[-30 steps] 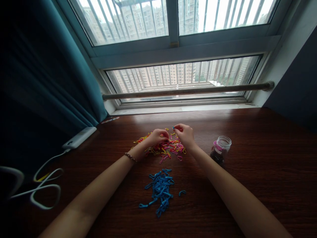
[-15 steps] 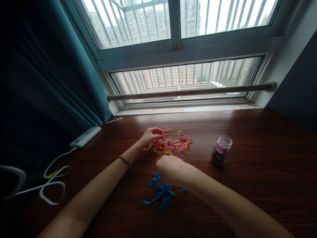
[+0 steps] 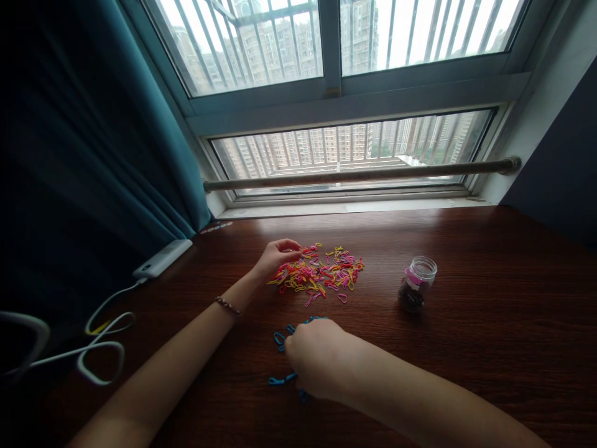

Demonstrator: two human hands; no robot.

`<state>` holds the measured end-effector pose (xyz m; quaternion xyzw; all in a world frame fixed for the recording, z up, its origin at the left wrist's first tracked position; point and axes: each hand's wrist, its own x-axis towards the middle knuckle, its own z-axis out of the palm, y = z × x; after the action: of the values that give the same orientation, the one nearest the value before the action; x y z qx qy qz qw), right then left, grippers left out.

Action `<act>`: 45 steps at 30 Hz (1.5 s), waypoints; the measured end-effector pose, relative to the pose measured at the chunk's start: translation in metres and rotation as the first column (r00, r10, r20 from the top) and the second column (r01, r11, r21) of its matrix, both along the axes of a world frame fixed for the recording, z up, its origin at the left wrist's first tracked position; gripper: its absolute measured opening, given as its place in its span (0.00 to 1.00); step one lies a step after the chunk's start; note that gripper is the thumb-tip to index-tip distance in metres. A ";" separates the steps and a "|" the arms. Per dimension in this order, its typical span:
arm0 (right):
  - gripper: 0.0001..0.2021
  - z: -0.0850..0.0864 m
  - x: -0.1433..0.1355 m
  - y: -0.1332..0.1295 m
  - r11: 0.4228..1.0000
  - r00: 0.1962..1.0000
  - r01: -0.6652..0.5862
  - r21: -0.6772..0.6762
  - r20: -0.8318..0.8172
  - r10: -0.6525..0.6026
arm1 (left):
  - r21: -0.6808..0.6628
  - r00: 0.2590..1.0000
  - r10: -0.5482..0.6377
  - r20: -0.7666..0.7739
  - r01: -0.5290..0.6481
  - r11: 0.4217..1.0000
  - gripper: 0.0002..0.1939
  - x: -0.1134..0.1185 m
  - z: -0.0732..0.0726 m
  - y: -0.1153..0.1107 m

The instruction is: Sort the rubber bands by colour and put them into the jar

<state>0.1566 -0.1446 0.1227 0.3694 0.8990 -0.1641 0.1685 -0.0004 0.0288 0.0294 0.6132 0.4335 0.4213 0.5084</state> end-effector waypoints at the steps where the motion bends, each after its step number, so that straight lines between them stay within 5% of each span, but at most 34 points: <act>1: 0.13 0.002 0.000 -0.001 1.000 1.000 0.007 -0.002 0.002 -0.007 | -0.017 1.000 0.006 0.014 -0.006 1.000 0.17 0.000 0.001 -0.002; 5: 0.12 0.006 0.005 -0.004 1.000 1.000 0.004 -0.031 0.010 -0.004 | -0.065 0.999 -0.037 0.034 0.040 0.997 0.17 0.000 0.008 -0.015; 8: 0.08 0.010 0.013 -0.003 0.998 1.000 0.018 -0.059 0.004 -0.018 | -0.107 0.977 -0.209 -0.048 0.203 0.973 0.15 0.002 0.014 -0.037; 11: 0.09 0.012 0.024 0.005 0.998 0.998 0.058 -0.026 -0.030 -0.058 | -0.168 0.881 -0.449 -0.150 0.425 0.890 0.12 0.005 0.018 -0.065; 15: 0.11 0.002 0.038 0.031 0.978 0.979 0.203 0.044 -0.033 -0.201 | -0.185 0.766 -0.584 -0.269 0.555 0.811 0.11 0.007 0.015 -0.084; 20: 0.09 -0.032 0.056 0.077 0.951 0.952 0.305 0.052 0.008 -0.306 | 0.009 0.815 -0.297 -0.498 0.348 0.938 0.16 -0.011 0.013 -0.062; 24: 0.05 -0.061 0.059 0.102 0.946 0.946 0.311 0.091 -0.121 -0.299 | 0.196 0.773 0.003 -0.634 0.157 0.968 0.18 -0.043 0.017 -0.032; 27: 0.07 -0.075 0.053 0.113 0.944 0.920 0.302 0.135 -0.301 -0.251 | 0.402 0.734 0.345 -0.584 -0.108 0.909 0.15 -0.066 0.012 -0.012; 30: 0.08 -0.087 0.046 0.120 0.927 0.856 0.323 0.190 -0.477 -0.200 | 0.501 0.650 0.498 -0.573 -0.202 0.841 0.16 -0.077 -0.007 0.002; 36: 0.09 -0.105 0.044 0.124 0.838 0.741 0.460 0.294 -0.647 -0.179 | 0.529 0.606 0.453 -0.655 -0.061 0.846 0.19 -0.064 -0.042 0.004; 40: 0.09 -0.117 0.044 0.127 0.847 0.736 0.420 0.327 -0.668 -0.106 | 0.553 0.647 0.362 -0.671 0.111 0.825 0.20 -0.047 -0.040 -0.013; 45: 0.06 -0.130 0.043 0.132 0.820 0.682 0.486 0.303 -0.718 -0.140 | 0.492 0.569 0.299 -0.766 0.219 0.842 0.24 -0.034 -0.038 -0.029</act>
<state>0.1993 -0.0122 -0.0072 0.4680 0.8298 -0.0889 -0.2907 -0.0346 -0.0001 -0.0091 0.8426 0.4967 0.2032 0.0449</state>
